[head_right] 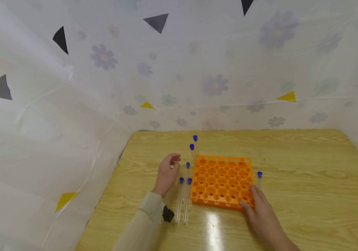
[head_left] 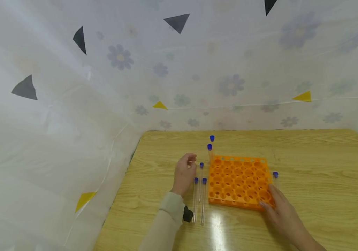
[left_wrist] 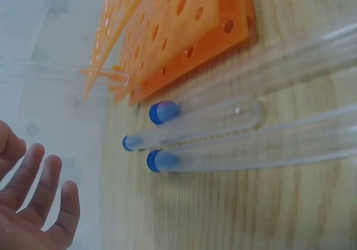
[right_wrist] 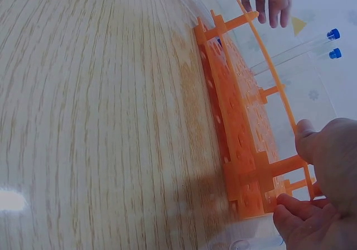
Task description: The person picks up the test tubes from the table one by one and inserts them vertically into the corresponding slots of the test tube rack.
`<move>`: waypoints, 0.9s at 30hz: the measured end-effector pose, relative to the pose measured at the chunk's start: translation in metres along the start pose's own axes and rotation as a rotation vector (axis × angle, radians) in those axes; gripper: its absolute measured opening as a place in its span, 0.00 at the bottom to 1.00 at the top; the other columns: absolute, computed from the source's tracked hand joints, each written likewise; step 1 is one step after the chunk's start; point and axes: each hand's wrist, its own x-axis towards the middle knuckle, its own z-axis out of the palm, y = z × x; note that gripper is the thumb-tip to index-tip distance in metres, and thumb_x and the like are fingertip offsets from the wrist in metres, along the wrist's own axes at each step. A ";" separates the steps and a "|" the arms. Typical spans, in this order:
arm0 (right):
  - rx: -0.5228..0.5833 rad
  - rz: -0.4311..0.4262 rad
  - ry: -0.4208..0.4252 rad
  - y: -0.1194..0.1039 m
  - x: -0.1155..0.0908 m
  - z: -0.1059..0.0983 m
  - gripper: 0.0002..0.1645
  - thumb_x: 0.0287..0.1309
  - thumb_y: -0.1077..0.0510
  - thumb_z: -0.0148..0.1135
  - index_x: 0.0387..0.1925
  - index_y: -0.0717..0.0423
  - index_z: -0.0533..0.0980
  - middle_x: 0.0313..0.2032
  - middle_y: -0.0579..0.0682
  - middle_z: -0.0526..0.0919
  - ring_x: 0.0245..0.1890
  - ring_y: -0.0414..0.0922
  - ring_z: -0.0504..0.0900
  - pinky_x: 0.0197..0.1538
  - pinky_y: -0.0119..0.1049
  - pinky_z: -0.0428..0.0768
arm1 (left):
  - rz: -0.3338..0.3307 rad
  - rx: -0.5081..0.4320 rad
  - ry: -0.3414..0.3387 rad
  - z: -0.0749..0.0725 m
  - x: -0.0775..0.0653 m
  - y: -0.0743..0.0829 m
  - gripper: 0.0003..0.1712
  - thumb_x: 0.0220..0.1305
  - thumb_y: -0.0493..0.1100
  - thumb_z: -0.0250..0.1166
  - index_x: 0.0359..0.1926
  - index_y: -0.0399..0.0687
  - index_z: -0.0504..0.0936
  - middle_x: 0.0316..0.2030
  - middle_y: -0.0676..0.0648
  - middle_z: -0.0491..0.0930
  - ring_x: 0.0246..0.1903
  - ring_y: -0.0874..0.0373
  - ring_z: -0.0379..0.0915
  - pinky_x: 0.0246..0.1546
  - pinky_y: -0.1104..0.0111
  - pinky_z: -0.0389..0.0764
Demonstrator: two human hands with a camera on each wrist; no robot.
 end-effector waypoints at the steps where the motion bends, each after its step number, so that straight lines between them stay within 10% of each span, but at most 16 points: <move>1: -0.001 0.000 -0.001 0.000 0.000 0.000 0.43 0.68 0.51 0.60 0.68 0.79 0.55 0.64 0.82 0.60 0.62 0.77 0.62 0.57 0.72 0.66 | -0.012 0.009 -0.001 -0.001 -0.001 -0.002 0.15 0.69 0.37 0.54 0.53 0.52 0.80 0.46 0.46 0.83 0.41 0.59 0.77 0.40 0.68 0.80; 16: 0.006 0.035 -0.048 -0.001 0.001 -0.002 0.45 0.71 0.49 0.56 0.71 0.79 0.50 0.66 0.82 0.56 0.64 0.78 0.59 0.60 0.73 0.63 | -0.252 0.150 -0.142 -0.014 -0.027 -0.027 0.17 0.58 0.38 0.62 0.50 0.44 0.77 0.41 0.47 0.82 0.36 0.56 0.77 0.34 0.65 0.79; 27: -0.004 0.042 -0.060 0.000 0.002 -0.002 0.46 0.71 0.48 0.56 0.71 0.78 0.49 0.66 0.82 0.56 0.64 0.78 0.59 0.59 0.73 0.63 | -0.308 0.222 -0.232 -0.017 -0.040 -0.027 0.17 0.57 0.44 0.66 0.46 0.45 0.75 0.39 0.48 0.79 0.35 0.56 0.74 0.35 0.64 0.77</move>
